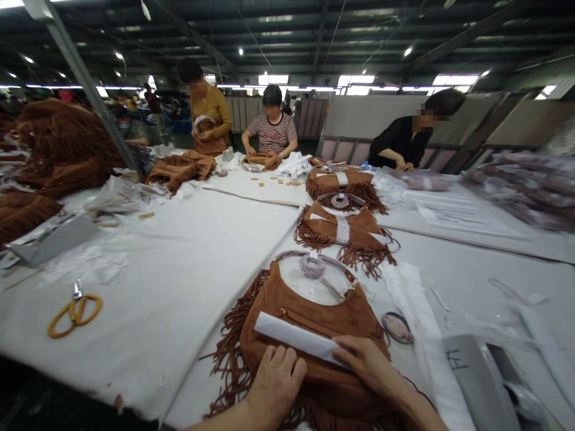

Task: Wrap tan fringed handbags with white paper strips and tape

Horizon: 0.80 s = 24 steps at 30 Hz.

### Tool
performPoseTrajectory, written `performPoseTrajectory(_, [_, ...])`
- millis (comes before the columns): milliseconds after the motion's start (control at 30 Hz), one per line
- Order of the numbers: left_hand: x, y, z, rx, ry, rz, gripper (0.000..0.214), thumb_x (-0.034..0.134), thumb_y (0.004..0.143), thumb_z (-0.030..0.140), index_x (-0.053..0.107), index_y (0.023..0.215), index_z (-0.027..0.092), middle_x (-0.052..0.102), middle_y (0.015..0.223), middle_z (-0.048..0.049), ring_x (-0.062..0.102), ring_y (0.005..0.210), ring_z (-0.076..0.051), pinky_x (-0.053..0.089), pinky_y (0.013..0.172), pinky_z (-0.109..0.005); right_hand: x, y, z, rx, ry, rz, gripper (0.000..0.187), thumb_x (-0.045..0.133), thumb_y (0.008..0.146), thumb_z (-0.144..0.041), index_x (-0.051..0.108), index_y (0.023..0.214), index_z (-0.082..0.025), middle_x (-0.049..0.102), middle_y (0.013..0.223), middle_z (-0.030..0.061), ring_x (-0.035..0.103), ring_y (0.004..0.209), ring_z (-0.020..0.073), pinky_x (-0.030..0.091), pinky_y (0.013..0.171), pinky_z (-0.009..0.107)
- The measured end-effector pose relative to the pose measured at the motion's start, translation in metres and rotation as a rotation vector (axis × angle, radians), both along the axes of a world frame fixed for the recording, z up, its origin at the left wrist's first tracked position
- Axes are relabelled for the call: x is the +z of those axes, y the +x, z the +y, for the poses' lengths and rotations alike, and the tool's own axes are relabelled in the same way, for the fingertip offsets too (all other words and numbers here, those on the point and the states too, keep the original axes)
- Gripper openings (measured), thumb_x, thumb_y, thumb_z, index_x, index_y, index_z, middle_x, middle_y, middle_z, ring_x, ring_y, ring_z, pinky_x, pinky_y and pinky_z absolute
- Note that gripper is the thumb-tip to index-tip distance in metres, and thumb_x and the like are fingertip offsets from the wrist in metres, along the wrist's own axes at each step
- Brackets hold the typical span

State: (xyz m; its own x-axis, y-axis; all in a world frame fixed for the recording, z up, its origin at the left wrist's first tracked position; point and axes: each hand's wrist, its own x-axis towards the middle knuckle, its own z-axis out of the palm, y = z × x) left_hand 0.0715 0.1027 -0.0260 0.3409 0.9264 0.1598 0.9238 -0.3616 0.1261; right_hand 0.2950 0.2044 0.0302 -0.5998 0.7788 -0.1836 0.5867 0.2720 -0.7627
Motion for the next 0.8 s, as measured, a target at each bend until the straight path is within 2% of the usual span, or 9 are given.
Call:
performPoseTrajectory(133, [-0.007,0.001,0.000,-0.028,0.091,-0.016,0.010,0.050,0.091,0.019,0.051,0.100,0.022,0.055,0.092,-0.0023,0.048,0.080,-0.020,0.037,0.074,-0.036,-0.004,-0.005,0.000,0.057,-0.008,-0.054,0.024,0.048,0.087,-0.034,0.066,0.078,-0.020,0.068,0.082,0.0000,0.059,0.077,0.0191,0.041,0.067,0.024])
performPoseTrajectory(200, [-0.009,0.000,0.001,-0.039,0.146,-0.017,0.013,0.054,0.090,0.022,0.051,0.103,0.022,0.056,0.101,-0.0037,0.050,0.084,-0.021,0.038,0.079,-0.038,-0.009,-0.005,0.002,0.069,-0.006,-0.080,0.023,0.048,0.086,-0.032,0.065,0.075,-0.020,0.067,0.079,0.0005,0.058,0.075,0.0188,0.040,0.065,0.024])
performPoseTrajectory(267, [-0.006,-0.001,0.004,-0.070,0.198,-0.015,0.017,0.057,0.090,0.030,0.052,0.104,0.022,0.053,0.119,-0.0066,0.050,0.099,-0.023,0.036,0.091,-0.043,-0.015,-0.005,0.004,0.084,-0.009,-0.100,0.023,0.049,0.085,-0.031,0.064,0.074,-0.019,0.065,0.075,0.0007,0.057,0.072,0.0183,0.038,0.064,0.024])
performPoseTrajectory(333, [0.001,-0.003,0.011,-0.116,0.200,-0.011,0.023,0.057,0.089,0.041,0.054,0.101,0.022,0.047,0.132,-0.0079,0.043,0.116,-0.028,0.028,0.101,-0.051,-0.021,-0.007,0.005,0.109,-0.014,-0.101,0.022,0.050,0.084,-0.031,0.064,0.072,-0.018,0.063,0.072,0.0002,0.055,0.068,0.0173,0.037,0.062,0.024])
performPoseTrajectory(367, [0.005,-0.003,0.016,-0.134,0.168,-0.005,0.026,0.056,0.089,0.045,0.054,0.100,0.022,0.046,0.134,-0.0079,0.041,0.120,-0.029,0.026,0.103,-0.054,-0.024,-0.008,0.006,0.122,-0.017,-0.096,0.022,0.051,0.083,-0.031,0.064,0.071,-0.018,0.062,0.069,-0.0003,0.054,0.066,0.0166,0.036,0.061,0.024])
performPoseTrajectory(433, [0.014,-0.003,0.026,-0.151,0.049,0.014,0.030,0.056,0.088,0.048,0.054,0.100,0.021,0.052,0.126,-0.0075,0.047,0.114,-0.029,0.031,0.100,-0.056,-0.028,-0.010,0.007,0.148,-0.030,-0.085,0.022,0.052,0.082,-0.031,0.063,0.069,-0.017,0.059,0.066,-0.0013,0.051,0.064,0.0156,0.035,0.059,0.024])
performPoseTrajectory(567, [0.024,-0.001,0.037,-0.144,-0.178,0.034,0.025,0.059,0.088,0.041,0.053,0.100,0.020,0.060,0.103,-0.0043,0.056,0.090,-0.026,0.044,0.080,-0.047,-0.022,0.001,0.009,0.160,-0.021,-0.076,0.026,0.045,0.085,-0.031,0.061,0.070,-0.017,0.057,0.065,-0.0019,0.050,0.064,0.0148,0.035,0.059,0.024])
performPoseTrajectory(667, [0.023,0.000,0.037,-0.116,-0.209,0.019,0.017,0.057,0.090,0.034,0.053,0.100,0.021,0.060,0.101,-0.0036,0.055,0.090,-0.027,0.043,0.079,-0.045,-0.010,0.025,0.007,0.099,0.047,-0.125,0.031,0.038,0.088,-0.029,0.059,0.067,-0.018,0.057,0.065,-0.0008,0.050,0.064,0.0148,0.037,0.062,0.025])
performPoseTrajectory(800, [0.019,0.000,0.037,-0.096,-0.237,0.015,0.012,0.055,0.091,0.029,0.055,0.100,0.021,0.060,0.100,-0.0031,0.054,0.092,-0.027,0.041,0.079,-0.045,-0.004,0.053,-0.005,0.015,0.037,-0.169,0.022,0.044,0.081,-0.023,0.064,0.073,-0.019,0.064,0.073,0.0010,0.056,0.071,0.0171,0.040,0.068,0.026])
